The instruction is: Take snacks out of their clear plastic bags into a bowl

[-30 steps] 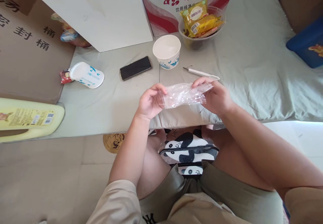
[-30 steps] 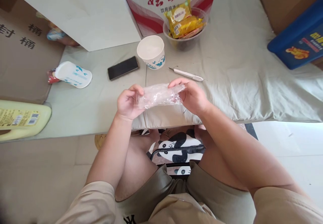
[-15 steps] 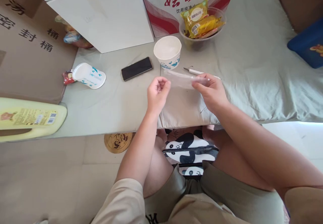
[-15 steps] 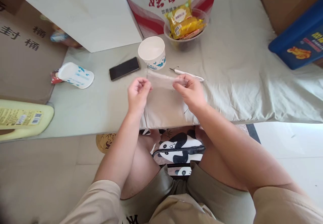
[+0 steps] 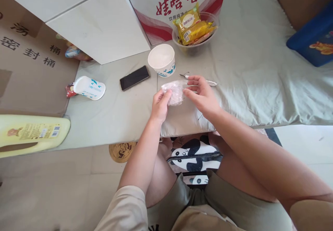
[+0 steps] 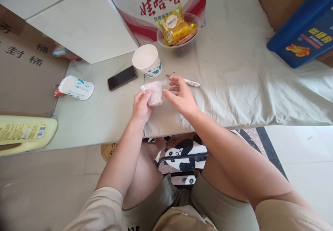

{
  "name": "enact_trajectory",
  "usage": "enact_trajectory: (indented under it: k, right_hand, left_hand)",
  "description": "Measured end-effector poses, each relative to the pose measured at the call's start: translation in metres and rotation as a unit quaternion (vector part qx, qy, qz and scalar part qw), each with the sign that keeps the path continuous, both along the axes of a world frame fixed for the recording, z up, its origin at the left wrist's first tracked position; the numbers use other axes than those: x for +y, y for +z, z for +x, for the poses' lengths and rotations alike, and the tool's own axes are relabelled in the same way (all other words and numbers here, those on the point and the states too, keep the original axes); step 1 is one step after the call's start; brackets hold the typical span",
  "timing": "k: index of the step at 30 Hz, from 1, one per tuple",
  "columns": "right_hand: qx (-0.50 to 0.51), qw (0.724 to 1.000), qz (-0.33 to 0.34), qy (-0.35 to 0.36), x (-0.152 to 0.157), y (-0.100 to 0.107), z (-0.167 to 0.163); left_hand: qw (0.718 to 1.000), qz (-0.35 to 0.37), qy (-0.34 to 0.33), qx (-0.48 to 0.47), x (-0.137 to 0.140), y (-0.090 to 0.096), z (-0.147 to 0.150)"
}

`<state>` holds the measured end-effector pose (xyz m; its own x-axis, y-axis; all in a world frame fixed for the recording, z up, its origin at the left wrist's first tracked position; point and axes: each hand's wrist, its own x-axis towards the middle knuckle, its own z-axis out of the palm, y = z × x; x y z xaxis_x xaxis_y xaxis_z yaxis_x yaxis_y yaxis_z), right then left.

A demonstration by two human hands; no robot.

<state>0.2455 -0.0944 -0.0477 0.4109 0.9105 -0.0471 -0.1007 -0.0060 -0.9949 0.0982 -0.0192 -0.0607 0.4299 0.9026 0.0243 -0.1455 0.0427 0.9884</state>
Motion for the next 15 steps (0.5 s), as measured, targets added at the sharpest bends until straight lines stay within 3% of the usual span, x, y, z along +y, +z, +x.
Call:
enact_trajectory:
  k: [4,6,10,12,15]
  right_hand:
    - [0.002,0.993,0.021,0.119,0.005,0.002,-0.002]
    - [-0.026,0.992,0.013,0.125,0.005,0.006,-0.005]
    - [-0.024,0.991,-0.01,0.133,0.001,0.018,-0.007]
    - [-0.027,0.989,-0.016,0.143,-0.001,0.023,-0.008]
    - [-0.046,0.986,-0.021,0.158,-0.002,0.027,-0.008]
  left_hand:
    - [0.999,0.019,0.016,0.045,0.007,0.005,-0.002]
    - [0.989,0.082,0.083,0.086,0.014,0.008,-0.009]
    - [0.925,0.211,0.273,0.157,0.03,0.02,-0.032]
    - [0.896,0.251,0.312,0.194,0.041,0.032,-0.038]
    - [0.85,0.331,0.306,0.273,0.067,0.058,-0.024]
